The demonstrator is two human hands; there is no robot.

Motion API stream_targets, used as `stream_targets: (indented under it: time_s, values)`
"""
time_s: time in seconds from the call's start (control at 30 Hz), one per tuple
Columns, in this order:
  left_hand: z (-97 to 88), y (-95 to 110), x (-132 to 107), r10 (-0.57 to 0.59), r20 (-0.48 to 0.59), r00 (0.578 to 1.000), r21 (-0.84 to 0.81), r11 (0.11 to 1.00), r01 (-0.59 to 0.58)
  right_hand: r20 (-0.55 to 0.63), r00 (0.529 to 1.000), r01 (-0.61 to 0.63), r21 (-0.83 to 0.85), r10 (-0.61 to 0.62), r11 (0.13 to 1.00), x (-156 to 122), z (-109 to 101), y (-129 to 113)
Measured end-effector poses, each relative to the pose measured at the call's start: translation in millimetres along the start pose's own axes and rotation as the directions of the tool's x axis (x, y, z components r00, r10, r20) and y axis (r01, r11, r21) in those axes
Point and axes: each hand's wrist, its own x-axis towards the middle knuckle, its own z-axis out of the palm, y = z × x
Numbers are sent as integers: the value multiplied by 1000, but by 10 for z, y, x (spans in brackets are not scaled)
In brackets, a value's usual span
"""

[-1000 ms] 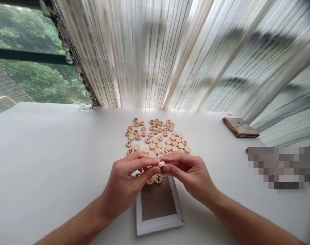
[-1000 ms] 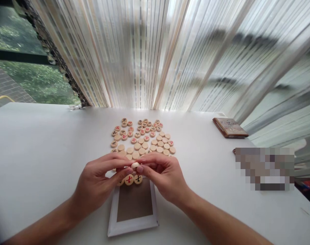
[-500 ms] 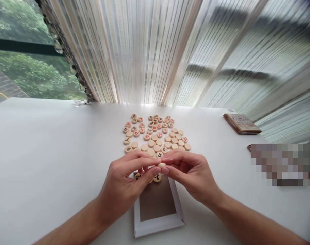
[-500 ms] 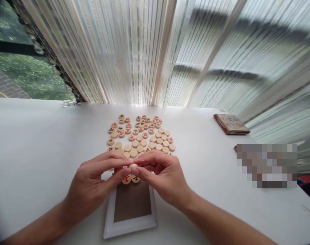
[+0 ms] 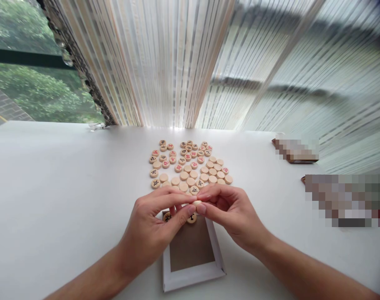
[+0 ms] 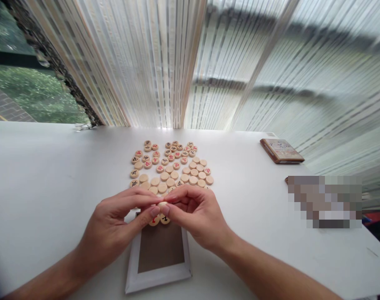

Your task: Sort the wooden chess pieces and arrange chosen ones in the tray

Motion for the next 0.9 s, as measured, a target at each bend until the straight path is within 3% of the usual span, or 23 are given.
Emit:
stream_targets:
  time_s: [0.17,0.33,0.57,0.7,0.9]
  values:
    - [-1,-4,-15,-140,17,990,-136,981,141,29,994,-103,89,101,991,8,-15,7]
    - [21,-11,7,-301,81,950,-385,870,308,63,972,-235,165,227,958,6,-18,-19]
    - [38,-8,39,-329,110,938,-497,799,339,23,919,-385,272,394,882,13,-7,-90]
    - [39,-3,32,-337,128,933,-523,776,353,19,916,-390,286,402,875,22,-4,-96]
    - [16,4,32,-330,133,935,-491,797,352,82,945,-327,202,317,923,24,-12,-69]
